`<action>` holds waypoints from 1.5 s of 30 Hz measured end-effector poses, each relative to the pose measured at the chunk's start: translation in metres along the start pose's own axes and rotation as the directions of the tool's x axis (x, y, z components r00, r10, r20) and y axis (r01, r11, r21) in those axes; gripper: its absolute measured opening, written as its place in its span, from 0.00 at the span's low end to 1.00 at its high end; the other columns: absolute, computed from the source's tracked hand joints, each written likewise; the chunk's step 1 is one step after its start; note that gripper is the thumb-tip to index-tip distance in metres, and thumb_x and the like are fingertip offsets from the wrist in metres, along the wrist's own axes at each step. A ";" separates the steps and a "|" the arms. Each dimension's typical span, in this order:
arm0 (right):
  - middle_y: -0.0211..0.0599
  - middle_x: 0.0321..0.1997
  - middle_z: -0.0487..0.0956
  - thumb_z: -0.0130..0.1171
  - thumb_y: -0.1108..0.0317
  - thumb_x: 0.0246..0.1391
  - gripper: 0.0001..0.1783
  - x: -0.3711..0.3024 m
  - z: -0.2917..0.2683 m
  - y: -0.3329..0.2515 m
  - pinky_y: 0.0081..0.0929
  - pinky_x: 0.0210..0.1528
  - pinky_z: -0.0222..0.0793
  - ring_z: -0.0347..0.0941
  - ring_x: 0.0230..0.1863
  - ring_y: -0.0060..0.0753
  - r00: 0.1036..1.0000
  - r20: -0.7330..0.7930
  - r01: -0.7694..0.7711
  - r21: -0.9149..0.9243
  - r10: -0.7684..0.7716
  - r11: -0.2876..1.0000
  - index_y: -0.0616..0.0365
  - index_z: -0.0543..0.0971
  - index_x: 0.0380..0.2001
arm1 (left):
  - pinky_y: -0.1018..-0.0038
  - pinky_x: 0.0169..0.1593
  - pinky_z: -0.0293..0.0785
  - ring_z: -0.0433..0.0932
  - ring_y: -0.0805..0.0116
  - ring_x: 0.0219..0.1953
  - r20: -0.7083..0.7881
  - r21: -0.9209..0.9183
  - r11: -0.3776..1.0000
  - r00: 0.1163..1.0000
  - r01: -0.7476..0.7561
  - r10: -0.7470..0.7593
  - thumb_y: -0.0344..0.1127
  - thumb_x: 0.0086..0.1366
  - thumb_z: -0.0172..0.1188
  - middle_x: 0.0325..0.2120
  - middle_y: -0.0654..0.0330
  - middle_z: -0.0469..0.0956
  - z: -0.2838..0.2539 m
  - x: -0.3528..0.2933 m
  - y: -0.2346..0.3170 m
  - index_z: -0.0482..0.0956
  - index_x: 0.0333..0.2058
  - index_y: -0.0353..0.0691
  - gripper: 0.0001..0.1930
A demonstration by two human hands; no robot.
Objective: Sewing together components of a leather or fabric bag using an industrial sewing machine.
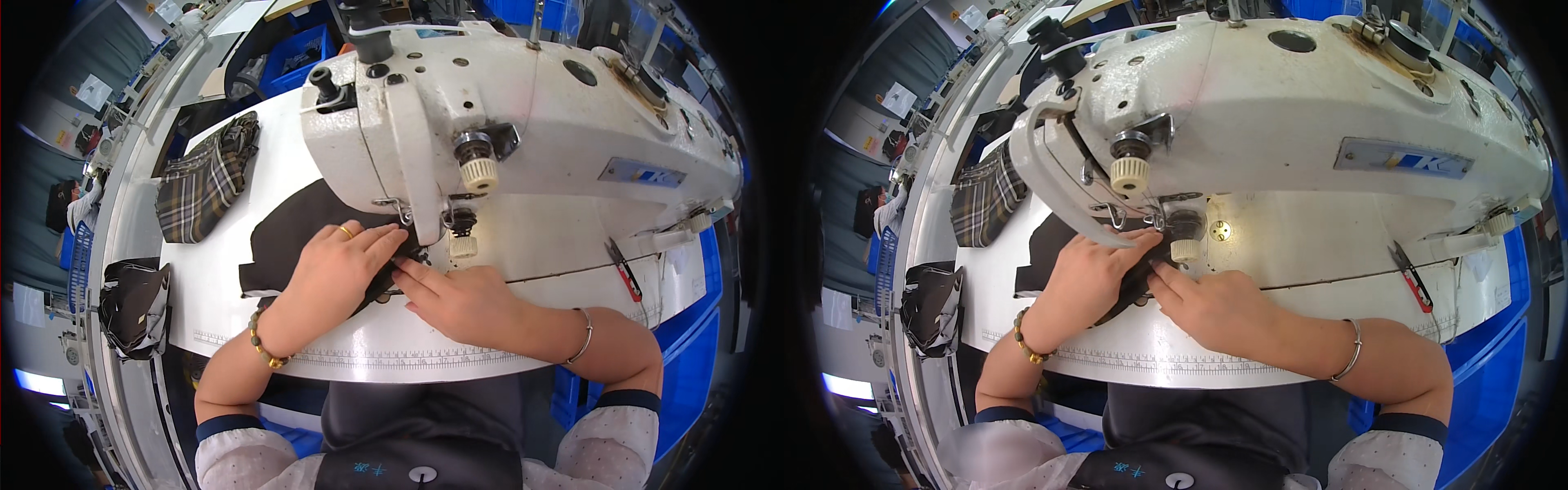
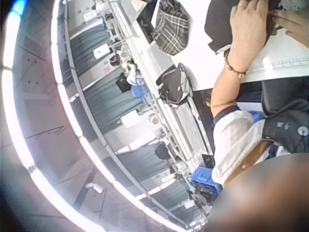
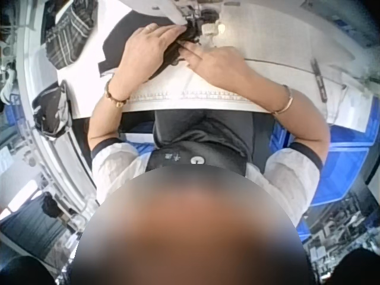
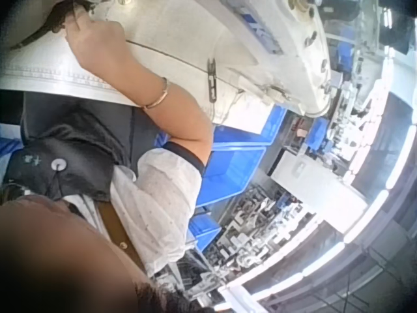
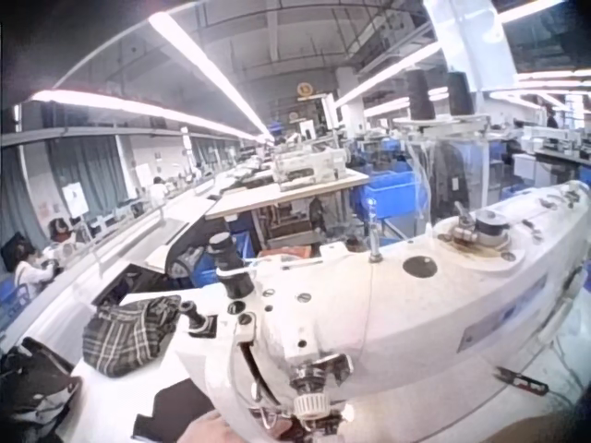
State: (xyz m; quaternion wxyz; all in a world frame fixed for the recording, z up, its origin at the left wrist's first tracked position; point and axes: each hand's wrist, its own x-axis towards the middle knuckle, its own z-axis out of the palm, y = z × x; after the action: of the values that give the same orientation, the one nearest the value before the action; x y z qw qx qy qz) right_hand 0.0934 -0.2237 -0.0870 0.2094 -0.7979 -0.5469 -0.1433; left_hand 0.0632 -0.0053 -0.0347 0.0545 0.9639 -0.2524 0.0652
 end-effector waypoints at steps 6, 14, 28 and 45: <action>0.41 0.56 0.82 0.63 0.62 0.54 0.20 -0.003 0.001 0.000 0.25 0.19 0.72 0.78 0.20 0.27 0.992 0.085 0.083 0.099 -0.091 0.992 0.57 0.82 0.50 | 0.71 0.44 0.71 0.77 0.68 0.37 -0.131 0.108 0.993 0.990 -0.042 0.056 0.30 0.52 0.60 0.31 0.67 0.80 0.005 0.009 -0.006 0.84 0.37 0.45 0.12; 0.39 0.55 0.82 0.67 0.60 0.52 0.22 -0.007 0.009 0.004 0.25 0.19 0.71 0.77 0.21 0.27 0.988 -0.016 0.152 0.065 -0.151 0.986 0.57 0.82 0.49 | 0.68 0.39 0.73 0.77 0.62 0.32 -0.266 -0.017 0.998 0.962 -0.065 0.059 0.26 0.48 0.59 0.32 0.65 0.81 0.021 0.010 -0.018 0.84 0.34 0.43 0.12; 0.50 0.60 0.77 0.65 0.53 0.56 0.27 -0.005 -0.004 -0.003 0.29 0.24 0.75 0.79 0.25 0.34 0.989 0.135 -0.062 0.068 0.053 0.996 0.63 0.81 0.51 | 0.66 0.30 0.77 0.81 0.58 0.28 -0.256 -0.224 0.974 0.966 -0.016 -0.043 0.31 0.55 0.66 0.29 0.62 0.83 0.028 0.018 -0.019 0.86 0.33 0.42 0.07; 0.47 0.64 0.74 0.68 0.42 0.51 0.32 -0.008 -0.006 -0.007 0.24 0.17 0.67 0.77 0.22 0.24 0.977 0.172 -0.125 -0.022 0.127 0.992 0.53 0.82 0.51 | 0.67 0.30 0.75 0.80 0.58 0.26 -0.266 -0.285 0.958 0.963 -0.036 -0.043 0.30 0.53 0.70 0.27 0.58 0.82 0.032 0.019 -0.019 0.87 0.34 0.40 0.09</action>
State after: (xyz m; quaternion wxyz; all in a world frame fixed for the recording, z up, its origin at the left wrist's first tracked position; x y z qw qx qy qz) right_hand 0.0837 -0.2315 -0.0842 0.1655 -0.8415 -0.5104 -0.0630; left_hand 0.0917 -0.0024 -0.0647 0.2279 0.9282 -0.2478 0.1583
